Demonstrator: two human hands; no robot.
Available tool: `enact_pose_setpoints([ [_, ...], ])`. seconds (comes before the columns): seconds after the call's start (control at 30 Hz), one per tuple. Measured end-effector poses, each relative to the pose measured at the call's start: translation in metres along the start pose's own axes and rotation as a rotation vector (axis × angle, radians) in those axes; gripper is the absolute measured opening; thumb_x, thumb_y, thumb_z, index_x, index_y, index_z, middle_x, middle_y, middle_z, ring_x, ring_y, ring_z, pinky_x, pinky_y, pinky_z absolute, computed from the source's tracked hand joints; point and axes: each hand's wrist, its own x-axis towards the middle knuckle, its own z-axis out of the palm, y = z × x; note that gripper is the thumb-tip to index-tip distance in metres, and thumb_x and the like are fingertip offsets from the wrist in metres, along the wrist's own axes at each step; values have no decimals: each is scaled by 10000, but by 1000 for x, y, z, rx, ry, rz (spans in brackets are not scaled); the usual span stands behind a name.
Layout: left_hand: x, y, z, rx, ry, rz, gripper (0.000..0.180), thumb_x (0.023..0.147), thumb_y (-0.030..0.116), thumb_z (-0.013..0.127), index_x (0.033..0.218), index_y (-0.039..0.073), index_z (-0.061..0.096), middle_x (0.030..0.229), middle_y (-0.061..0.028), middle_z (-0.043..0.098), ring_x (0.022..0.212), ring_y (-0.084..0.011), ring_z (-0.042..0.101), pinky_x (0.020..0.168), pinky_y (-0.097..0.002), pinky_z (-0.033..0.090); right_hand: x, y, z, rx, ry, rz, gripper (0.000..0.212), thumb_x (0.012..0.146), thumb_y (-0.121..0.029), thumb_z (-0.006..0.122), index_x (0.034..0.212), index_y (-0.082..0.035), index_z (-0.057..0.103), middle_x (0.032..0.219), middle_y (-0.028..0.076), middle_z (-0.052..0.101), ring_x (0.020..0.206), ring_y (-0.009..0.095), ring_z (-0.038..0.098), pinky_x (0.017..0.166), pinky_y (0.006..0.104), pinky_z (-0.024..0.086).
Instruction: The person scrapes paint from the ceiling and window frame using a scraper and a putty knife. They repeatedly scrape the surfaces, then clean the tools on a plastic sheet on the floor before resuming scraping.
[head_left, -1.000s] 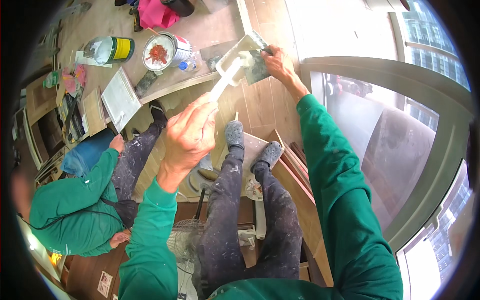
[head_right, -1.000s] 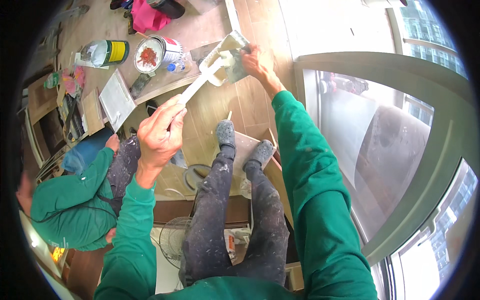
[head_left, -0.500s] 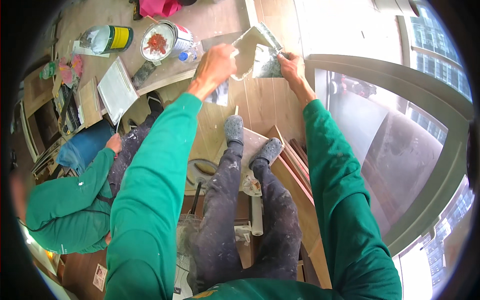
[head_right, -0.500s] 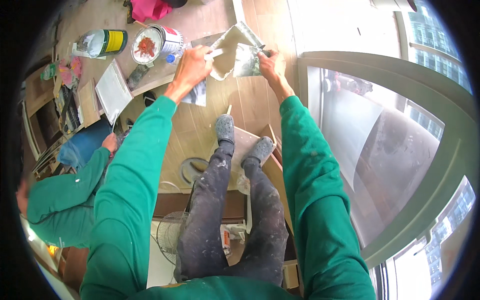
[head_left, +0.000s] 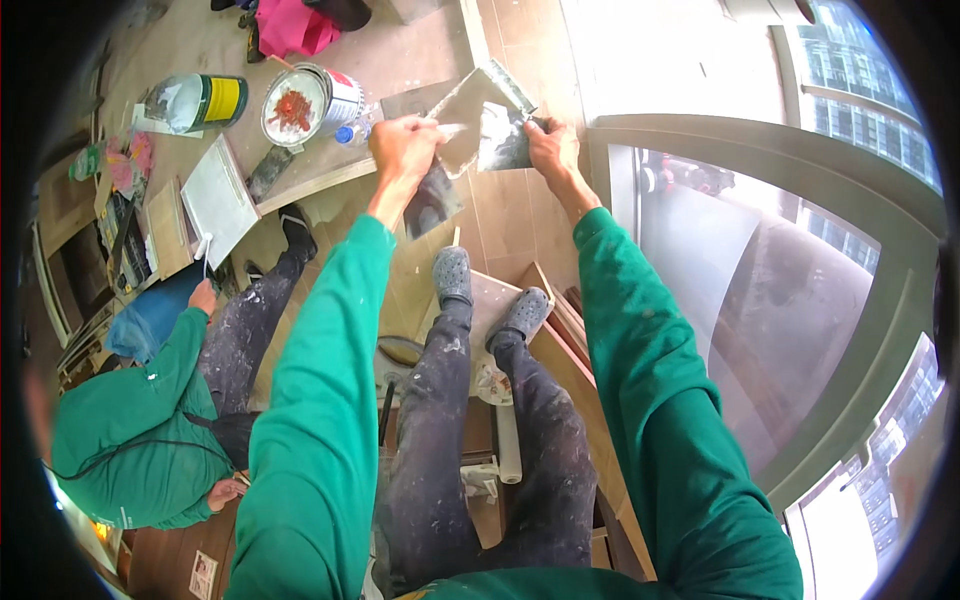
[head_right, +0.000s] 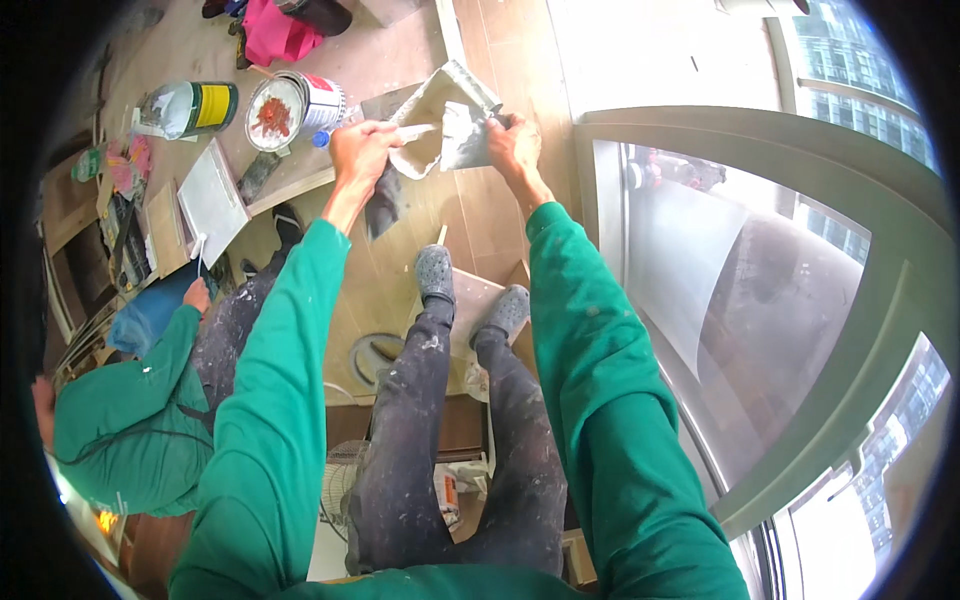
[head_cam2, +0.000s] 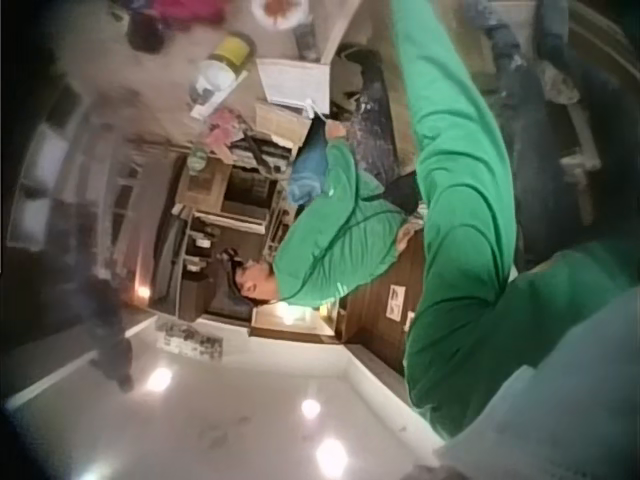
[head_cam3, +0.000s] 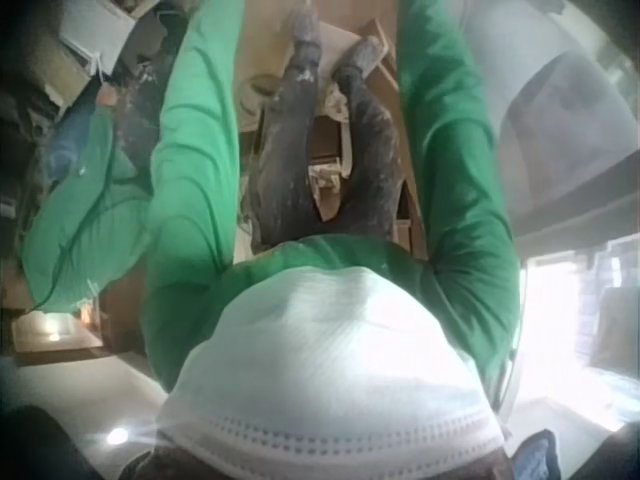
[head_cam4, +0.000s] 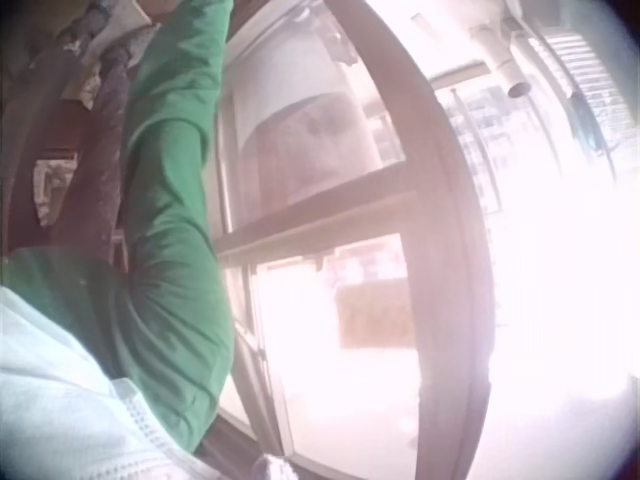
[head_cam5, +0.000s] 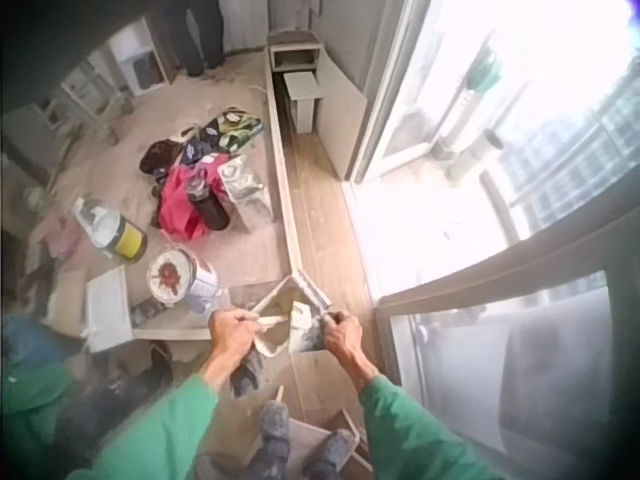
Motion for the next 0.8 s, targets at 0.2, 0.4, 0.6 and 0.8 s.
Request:
enact_pose_setpoints([
  [0.2, -47, 17, -51, -177, 105, 4, 214, 745, 40, 719, 952, -14, 720, 748, -11, 679, 657, -62, 577, 588, -189, 432, -3, -6, -9, 145, -82, 38, 341, 823, -279, 646, 969, 29, 658, 832, 174, 677, 786, 270, 656, 717, 384, 504],
  [0.4, -105, 72, -91, -44, 110, 344, 182, 799, -35, 688, 980, -22, 701, 934, -56, 684, 757, -71, 598, 624, -192, 465, -4, -10, -26, 318, -82, 41, 341, 827, -267, 642, 1012, 18, 671, 843, 137, 685, 758, 200, 645, 688, 344, 507],
  [0.6, -144, 115, -123, 51, 85, 522, 212, 757, -74, 713, 962, -34, 679, 940, -111, 686, 783, -110, 635, 642, -220, 500, -4, -19, -23, 142, -73, 23, 330, 833, -247, 623, 1034, 11, 673, 864, 147, 690, 801, 212, 658, 728, 347, 506],
  [0.8, -168, 155, -143, 92, 70, 632, 222, 752, -90, 709, 967, -44, 679, 966, -155, 685, 867, -174, 660, 751, -263, 532, -11, -19, -12, 333, -195, 102, 294, 883, -213, 627, 1061, 20, 653, 824, 54, 643, 720, 137, 571, 644, 304, 456],
])
